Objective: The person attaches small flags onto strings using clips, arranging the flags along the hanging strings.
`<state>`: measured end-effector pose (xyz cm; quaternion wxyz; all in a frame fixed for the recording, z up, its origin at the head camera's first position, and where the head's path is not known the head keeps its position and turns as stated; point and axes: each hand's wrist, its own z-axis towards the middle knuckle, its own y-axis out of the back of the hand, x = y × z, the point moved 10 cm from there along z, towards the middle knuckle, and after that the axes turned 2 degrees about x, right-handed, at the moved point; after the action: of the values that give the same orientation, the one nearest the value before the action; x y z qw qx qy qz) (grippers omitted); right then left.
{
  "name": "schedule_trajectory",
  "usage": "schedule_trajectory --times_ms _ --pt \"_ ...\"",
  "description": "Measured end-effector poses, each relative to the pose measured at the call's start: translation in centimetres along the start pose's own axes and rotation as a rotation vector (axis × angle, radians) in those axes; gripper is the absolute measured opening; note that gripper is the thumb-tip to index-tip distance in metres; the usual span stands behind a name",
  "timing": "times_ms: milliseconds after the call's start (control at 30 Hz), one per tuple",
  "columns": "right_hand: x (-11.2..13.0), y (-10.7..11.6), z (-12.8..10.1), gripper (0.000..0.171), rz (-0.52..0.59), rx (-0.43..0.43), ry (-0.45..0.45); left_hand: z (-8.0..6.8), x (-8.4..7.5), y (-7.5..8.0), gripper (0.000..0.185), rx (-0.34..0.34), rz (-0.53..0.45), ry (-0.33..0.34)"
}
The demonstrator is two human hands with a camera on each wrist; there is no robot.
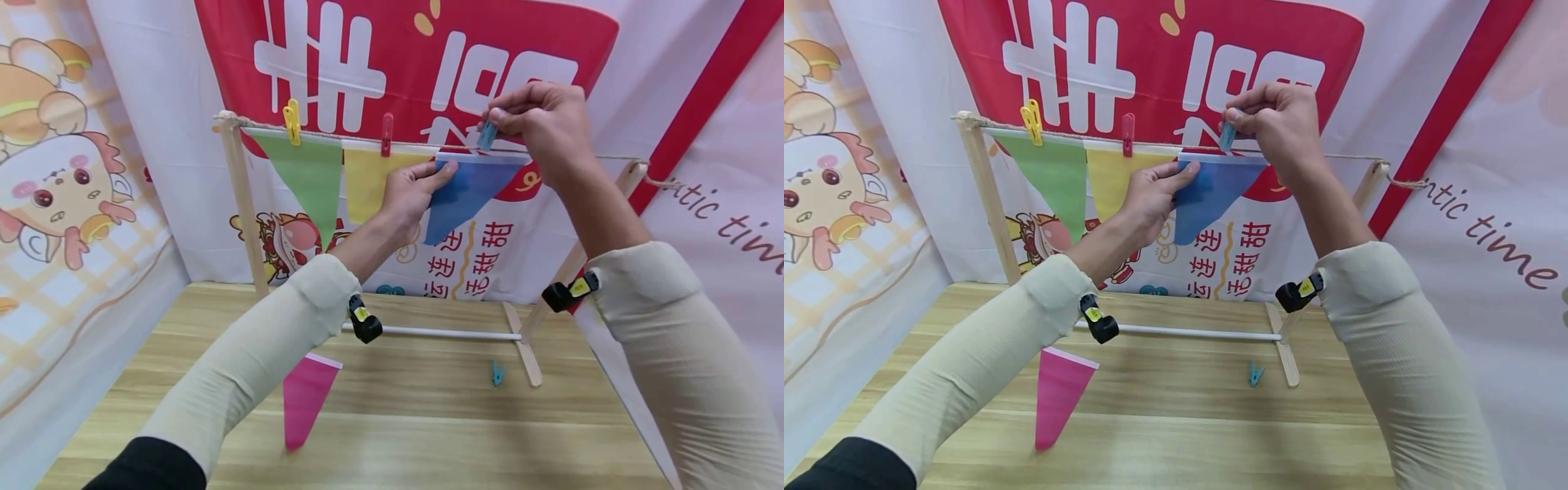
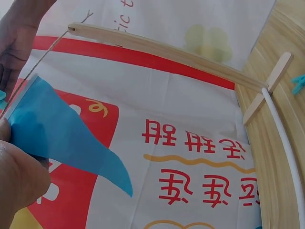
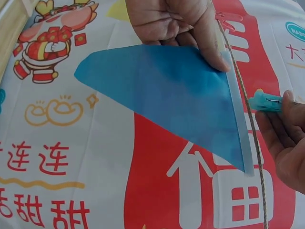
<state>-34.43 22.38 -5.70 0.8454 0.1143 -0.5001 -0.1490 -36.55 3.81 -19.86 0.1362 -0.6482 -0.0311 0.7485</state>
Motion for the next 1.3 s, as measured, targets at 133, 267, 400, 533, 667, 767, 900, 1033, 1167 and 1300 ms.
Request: schedule_trajectory --times_ms 133,267,400,533,667,767,900,1033,1167,1300 --pt "-0.1 -0.3 0.2 0.032 -0.004 -0.004 -0.010 0.0 -0.3 -0.2 0.043 0.003 0.012 -0.012" --pt "-0.3 -0.5 0.4 0.032 -0.019 0.002 -0.022 0.0 -0.4 -0.3 0.042 0.008 0.019 -0.015" --pt "-0.7 -0.7 0.5 0.035 -0.076 0.009 -0.043 0.1 -0.3 -0.5 0.042 0.022 0.015 -0.018" --pt "-1.0 -0.8 0.6 0.036 -0.115 0.026 -0.048 0.1 -0.4 -0.6 0.042 0.032 0.019 -0.025" --pt "-1.1 -0.9 0.6 0.036 -0.151 0.045 -0.039 0.1 -0.5 -0.7 0.043 0.029 0.026 -0.023" --pt "-1.2 -1.0 0.5 0.036 -0.191 0.056 -0.038 0.2 -0.5 -0.6 0.042 0.026 0.024 -0.020" --pt "-1.1 -1.1 0.5 0.037 -0.242 0.073 -0.031 0.3 -0.4 -0.5 0.042 0.019 0.019 -0.017" --pt "-1.0 -1.3 0.5 0.040 -0.280 0.097 -0.013 0.3 -0.4 -0.5 0.042 0.018 0.017 -0.005" --pt "-1.0 -1.4 0.6 0.044 -0.322 0.125 -0.009 0.2 -0.4 -0.5 0.043 0.020 0.015 0.003" --pt "-1.1 -1.4 0.7 0.049 -0.357 0.157 -0.031 0.2 -0.4 -0.5 0.043 0.023 0.011 0.004"
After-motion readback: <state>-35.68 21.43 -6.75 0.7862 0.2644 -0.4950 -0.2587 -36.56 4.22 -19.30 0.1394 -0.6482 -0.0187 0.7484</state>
